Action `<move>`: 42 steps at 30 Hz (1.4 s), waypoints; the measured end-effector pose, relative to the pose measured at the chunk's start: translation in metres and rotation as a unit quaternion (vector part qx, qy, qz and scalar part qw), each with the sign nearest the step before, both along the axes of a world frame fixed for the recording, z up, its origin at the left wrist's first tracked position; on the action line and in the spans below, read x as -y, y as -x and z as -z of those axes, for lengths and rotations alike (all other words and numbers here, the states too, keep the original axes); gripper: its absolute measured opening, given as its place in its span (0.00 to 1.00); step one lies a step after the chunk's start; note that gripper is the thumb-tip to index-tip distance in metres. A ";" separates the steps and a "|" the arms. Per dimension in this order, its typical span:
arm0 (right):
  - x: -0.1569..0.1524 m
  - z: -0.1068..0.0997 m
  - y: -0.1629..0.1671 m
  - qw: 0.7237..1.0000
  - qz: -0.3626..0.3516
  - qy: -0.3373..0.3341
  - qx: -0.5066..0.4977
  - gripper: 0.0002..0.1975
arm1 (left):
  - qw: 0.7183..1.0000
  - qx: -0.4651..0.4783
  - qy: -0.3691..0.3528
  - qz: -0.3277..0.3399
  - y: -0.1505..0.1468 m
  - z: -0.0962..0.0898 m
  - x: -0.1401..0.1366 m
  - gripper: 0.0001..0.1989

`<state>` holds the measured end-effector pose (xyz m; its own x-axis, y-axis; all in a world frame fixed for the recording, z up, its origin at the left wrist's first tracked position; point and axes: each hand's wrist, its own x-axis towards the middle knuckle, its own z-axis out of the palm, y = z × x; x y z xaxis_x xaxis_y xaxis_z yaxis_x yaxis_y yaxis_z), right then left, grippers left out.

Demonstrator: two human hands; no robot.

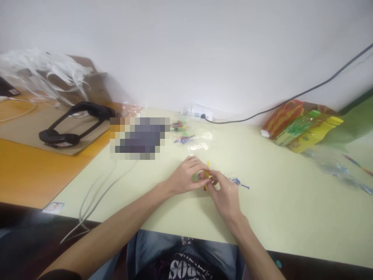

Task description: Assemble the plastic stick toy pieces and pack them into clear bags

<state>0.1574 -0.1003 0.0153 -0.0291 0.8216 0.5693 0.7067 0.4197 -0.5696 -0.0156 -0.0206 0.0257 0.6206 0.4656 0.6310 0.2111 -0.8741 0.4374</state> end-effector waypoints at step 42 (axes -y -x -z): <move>0.007 -0.009 -0.006 0.999 0.016 -0.045 0.000 0.07 | 0.997 0.068 0.031 -0.009 -0.010 -0.001 0.006 0.03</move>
